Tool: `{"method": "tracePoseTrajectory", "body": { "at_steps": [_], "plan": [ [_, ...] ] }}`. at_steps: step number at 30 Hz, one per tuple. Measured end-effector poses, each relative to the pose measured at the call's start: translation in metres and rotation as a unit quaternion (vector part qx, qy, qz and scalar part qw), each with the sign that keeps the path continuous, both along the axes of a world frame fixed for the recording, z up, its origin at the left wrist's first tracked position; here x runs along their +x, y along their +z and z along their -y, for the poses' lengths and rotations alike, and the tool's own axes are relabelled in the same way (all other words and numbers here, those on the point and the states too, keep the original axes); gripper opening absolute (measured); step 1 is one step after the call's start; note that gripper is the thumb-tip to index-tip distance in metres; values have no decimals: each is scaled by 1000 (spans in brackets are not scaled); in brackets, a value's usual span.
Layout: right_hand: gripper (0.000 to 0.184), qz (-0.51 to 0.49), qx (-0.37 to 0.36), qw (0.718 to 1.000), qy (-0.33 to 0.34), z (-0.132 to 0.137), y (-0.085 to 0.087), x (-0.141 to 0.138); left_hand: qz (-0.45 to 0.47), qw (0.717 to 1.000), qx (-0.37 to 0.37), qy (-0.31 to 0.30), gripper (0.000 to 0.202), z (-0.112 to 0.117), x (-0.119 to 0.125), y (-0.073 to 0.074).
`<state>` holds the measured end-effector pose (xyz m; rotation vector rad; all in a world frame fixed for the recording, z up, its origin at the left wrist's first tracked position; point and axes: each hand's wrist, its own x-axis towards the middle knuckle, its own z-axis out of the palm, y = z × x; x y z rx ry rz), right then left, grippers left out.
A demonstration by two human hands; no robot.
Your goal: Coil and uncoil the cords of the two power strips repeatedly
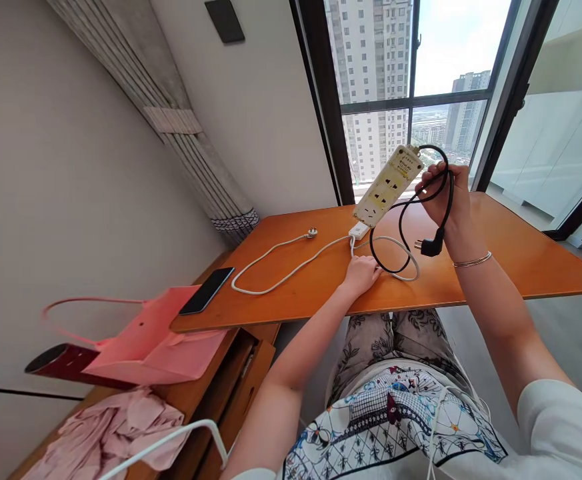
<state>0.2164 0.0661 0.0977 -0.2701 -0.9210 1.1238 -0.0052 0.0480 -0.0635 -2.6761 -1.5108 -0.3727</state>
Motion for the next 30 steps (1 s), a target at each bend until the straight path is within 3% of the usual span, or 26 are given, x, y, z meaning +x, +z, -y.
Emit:
{"method": "tracePoseTrajectory", "body": {
  "at_steps": [4, 7, 13, 16, 19, 22, 25, 27, 28, 30],
  "plan": [
    [15, -70, 29, 997, 10, 6, 27, 27, -1, 999, -4, 37, 25, -16, -12, 3],
    [8, -122, 17, 992, 3, 11, 34, 46, 21, 997, 1, 79, 24, -32, -22, 7],
    [9, -124, 20, 992, 2, 10, 16, 69, 93, 992, 27, 84, 13, -55, -25, 8],
    [12, -88, 9, 995, -37, 5, 5, 71, 140, 987, 29, 80, 9, -56, -23, 3],
    [18, -7, -1, 996, -86, 0, -6, 61, 250, 964, 57, 66, 12, -49, -15, 5],
    [25, 80, 0, 991, -106, -4, -18, 40, 400, 913, 86, 5, 23, -38, 3, 20],
    [30, 149, 15, 980, -131, -4, -29, 17, 485, 864, 105, -79, 61, -32, 24, 44],
    [27, 196, 36, 970, -141, 0, -34, 5, 503, 853, 97, -105, 88, -33, 32, 59],
    [25, 220, 44, 964, -140, 2, -35, 0, 506, 852, 76, -113, 91, -35, 34, 65],
    [20, 267, 51, 953, -134, 7, -36, -4, 503, 856, 14, -119, 77, -39, 31, 74]
  ]
}}
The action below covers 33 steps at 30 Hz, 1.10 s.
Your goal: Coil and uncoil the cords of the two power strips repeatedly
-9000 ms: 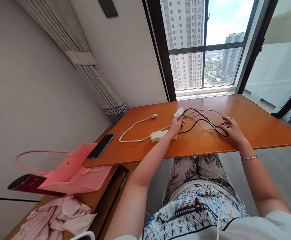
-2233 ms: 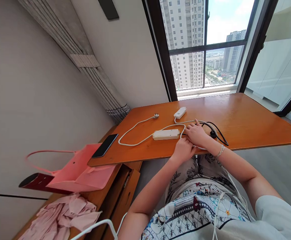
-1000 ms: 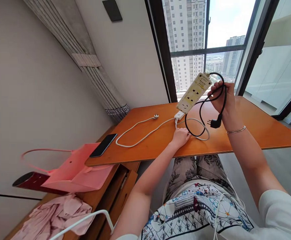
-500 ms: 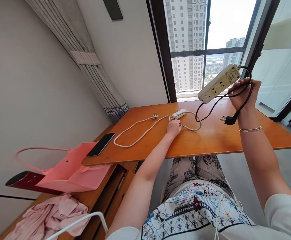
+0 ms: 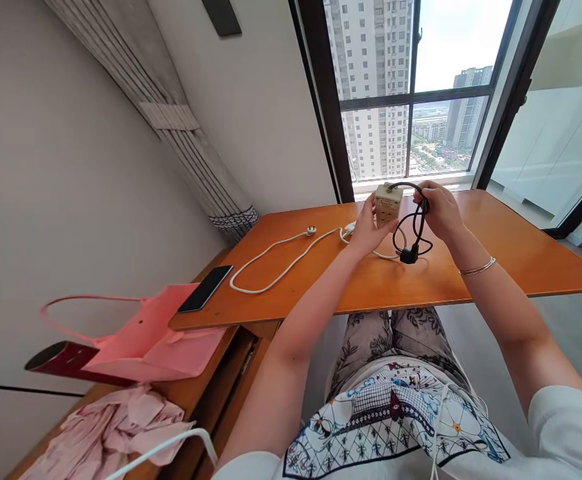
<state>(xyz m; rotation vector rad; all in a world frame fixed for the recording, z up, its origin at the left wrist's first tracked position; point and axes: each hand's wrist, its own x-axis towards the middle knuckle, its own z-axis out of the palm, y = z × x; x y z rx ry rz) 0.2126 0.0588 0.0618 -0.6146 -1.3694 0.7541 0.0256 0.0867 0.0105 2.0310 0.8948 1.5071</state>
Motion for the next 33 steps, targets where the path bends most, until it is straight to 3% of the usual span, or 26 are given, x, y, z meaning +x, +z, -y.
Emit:
{"method": "tracePoseTrajectory", "body": {
  "at_steps": [4, 9, 16, 24, 26, 31, 33],
  "plan": [
    [13, 82, -5, 997, -15, 6, 0, 4, -3, 999, -43, 11, 39, -1, -16, 5],
    [20, 105, 35, 993, -50, 6, -3, 22, 129, 988, -70, 38, 44, 4, -34, 9],
    [7, 72, 25, 978, -193, -9, -20, 69, 378, 913, -137, 73, 48, 0, -63, 16],
    [11, 194, -29, 932, -306, -31, -52, 113, 458, 874, -56, 154, 38, 26, -78, 18],
    [15, 233, -26, 914, -332, -34, -53, 118, 471, 867, -42, 159, 38, 31, -80, 19],
    [27, 348, -39, 834, -426, -34, -51, 124, 473, 869, -16, 144, 45, 38, -88, 18],
    [29, 352, -22, 830, -432, -29, -52, 118, 459, 878, -23, 133, 48, 43, -89, 14]
  ]
}}
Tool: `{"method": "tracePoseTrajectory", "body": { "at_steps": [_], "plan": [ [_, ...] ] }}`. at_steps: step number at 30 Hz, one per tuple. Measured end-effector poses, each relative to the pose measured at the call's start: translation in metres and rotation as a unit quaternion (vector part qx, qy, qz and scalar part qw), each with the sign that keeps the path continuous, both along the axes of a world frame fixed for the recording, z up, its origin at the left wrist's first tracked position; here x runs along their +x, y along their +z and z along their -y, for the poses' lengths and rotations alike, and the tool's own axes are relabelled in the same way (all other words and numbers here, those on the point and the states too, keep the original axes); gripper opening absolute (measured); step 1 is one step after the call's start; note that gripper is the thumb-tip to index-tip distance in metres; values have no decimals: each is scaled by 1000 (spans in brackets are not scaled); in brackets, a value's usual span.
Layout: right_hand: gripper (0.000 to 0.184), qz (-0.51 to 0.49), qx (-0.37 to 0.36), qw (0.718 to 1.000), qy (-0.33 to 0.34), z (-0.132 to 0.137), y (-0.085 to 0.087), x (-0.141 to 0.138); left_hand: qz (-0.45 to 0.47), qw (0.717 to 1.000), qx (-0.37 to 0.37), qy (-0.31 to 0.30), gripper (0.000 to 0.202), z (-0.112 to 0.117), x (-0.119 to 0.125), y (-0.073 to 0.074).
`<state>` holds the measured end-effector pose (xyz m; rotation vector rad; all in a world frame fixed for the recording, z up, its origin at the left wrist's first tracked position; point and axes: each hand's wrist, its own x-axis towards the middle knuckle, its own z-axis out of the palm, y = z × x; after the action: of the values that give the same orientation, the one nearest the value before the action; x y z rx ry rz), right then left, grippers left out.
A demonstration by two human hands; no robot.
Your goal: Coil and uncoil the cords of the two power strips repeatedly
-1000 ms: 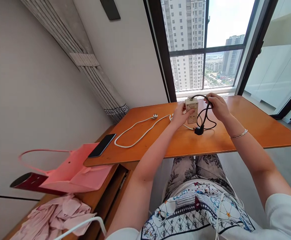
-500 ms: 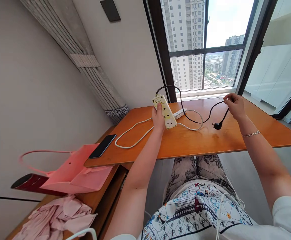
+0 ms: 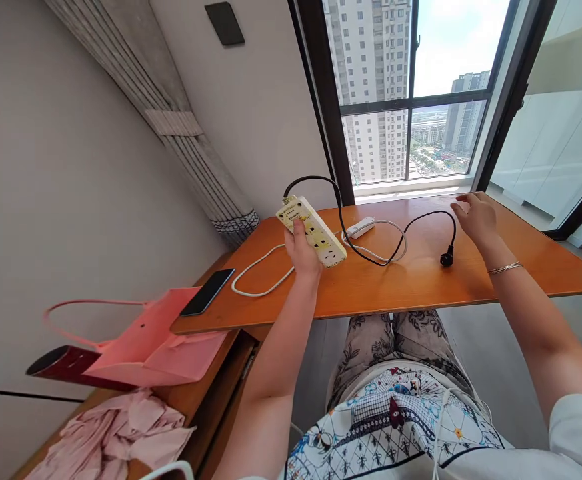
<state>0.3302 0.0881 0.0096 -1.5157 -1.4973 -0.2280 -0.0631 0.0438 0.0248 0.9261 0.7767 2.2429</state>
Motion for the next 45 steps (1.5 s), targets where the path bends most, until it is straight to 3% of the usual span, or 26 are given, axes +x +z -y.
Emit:
{"method": "tracePoseTrajectory", "body": {
  "at_steps": [4, 7, 9, 12, 15, 18, 24, 27, 31, 34, 38, 45],
  "plan": [
    [27, 17, 13, 992, 123, 20, -9, -39, -41, 997, -22, -67, 51, 16, 9, -9],
    [30, -8, -24, 965, 263, 38, -18, -83, -92, 984, -39, -146, 51, 28, 22, -18],
    [34, -19, -50, 946, 320, 47, -24, -111, -130, 974, -45, -181, 51, 33, 29, -25],
    [42, -4, -98, 926, 363, 57, -32, -145, -167, 963, -34, -207, 53, 39, 36, -34],
    [49, 79, -165, 920, 346, 65, -39, -163, -170, 962, -12, -214, 54, 44, 33, -39],
    [48, 135, -221, 905, 337, 70, -47, -168, -164, 966, 6, -198, 53, 47, 25, -39],
    [37, 165, -221, 853, 443, 72, -58, -166, -188, 967, 2, -172, 51, 32, 14, -49],
    [21, 128, -219, 865, 433, 70, -60, -166, -208, 964, -7, -167, 52, 24, 12, -58],
    [25, -60, -156, 893, 417, 68, -58, -167, -254, 951, -25, -173, 48, 25, 9, -61],
    [23, -166, -108, 881, 429, 72, -55, -171, -288, 935, -34, -206, 41, 31, 11, -53],
    [30, -210, -87, 869, 439, 82, -57, -177, -271, 930, -55, -242, 39, 33, 15, -36],
    [55, -139, -189, 832, 503, 74, -71, -165, -201, 935, -127, -263, 38, 32, 7, -8]
  ]
}}
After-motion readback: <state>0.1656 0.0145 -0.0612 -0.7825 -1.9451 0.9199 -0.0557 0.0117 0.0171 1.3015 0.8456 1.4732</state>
